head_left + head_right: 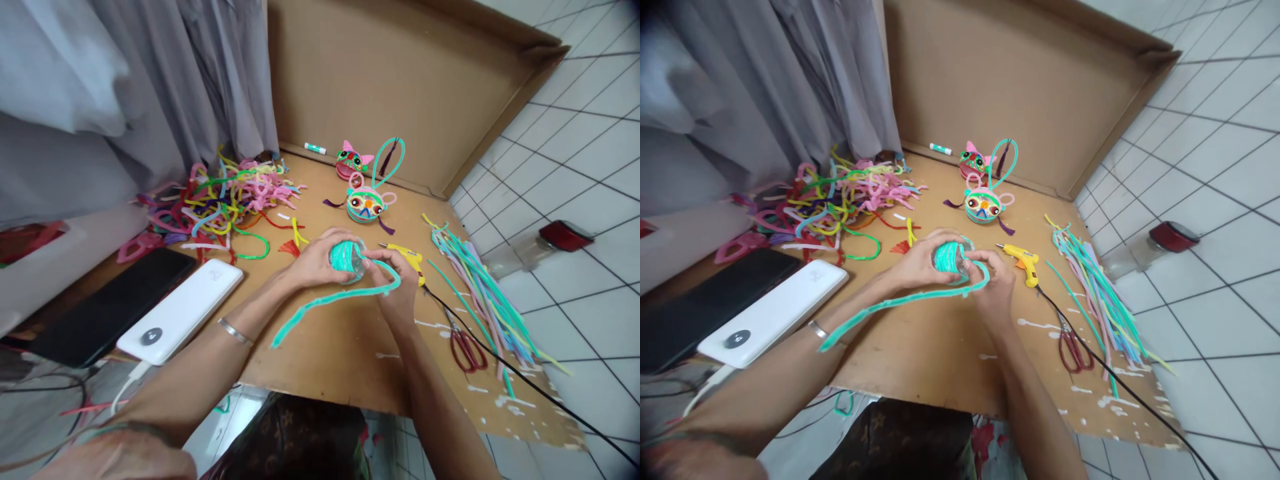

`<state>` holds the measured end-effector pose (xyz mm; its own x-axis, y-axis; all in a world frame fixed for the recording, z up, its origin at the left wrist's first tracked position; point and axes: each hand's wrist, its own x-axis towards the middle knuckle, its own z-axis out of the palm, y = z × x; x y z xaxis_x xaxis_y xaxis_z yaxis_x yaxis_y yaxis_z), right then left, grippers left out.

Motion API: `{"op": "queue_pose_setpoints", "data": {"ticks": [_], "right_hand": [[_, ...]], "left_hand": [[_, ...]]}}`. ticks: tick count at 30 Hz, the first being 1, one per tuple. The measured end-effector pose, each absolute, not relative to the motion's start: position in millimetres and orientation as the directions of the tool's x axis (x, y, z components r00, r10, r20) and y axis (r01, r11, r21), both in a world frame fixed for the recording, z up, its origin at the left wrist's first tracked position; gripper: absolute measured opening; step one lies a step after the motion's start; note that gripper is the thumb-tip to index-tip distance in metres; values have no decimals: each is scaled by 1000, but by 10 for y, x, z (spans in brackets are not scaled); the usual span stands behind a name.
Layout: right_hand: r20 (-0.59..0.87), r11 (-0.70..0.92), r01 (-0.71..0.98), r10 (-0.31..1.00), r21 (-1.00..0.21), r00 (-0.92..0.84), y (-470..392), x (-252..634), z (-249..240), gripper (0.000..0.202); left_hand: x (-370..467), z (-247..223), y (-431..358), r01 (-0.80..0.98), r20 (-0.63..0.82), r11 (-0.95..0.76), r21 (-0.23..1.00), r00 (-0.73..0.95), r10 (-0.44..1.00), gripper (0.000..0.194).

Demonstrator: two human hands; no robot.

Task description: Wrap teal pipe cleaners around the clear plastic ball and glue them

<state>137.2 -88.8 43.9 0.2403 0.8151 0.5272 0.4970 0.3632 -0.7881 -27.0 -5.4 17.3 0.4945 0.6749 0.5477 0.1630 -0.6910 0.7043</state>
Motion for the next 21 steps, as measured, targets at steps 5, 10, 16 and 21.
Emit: {"op": "queue_pose_setpoints", "data": {"ticks": [5, 10, 16, 21], "right_hand": [[543, 366, 521, 806, -771, 237, -879, 1381, 409, 13], [531, 341, 517, 800, -786, 279, -869, 1350, 357, 11], [513, 367, 434, 808, -823, 291, -879, 1264, 377, 12], [566, 433, 439, 790, -787, 235, -863, 1282, 342, 7]], "left_hand": [[-280, 192, -75, 177, 534, -685, 707, 501, 681, 58], [-271, 159, -56, 176, 532, -686, 706, 507, 678, 60], [-273, 153, -54, 170, 538, -704, 689, 530, 655, 61], [-284, 176, -72, 165, 543, -708, 686, 531, 650, 60]]}}
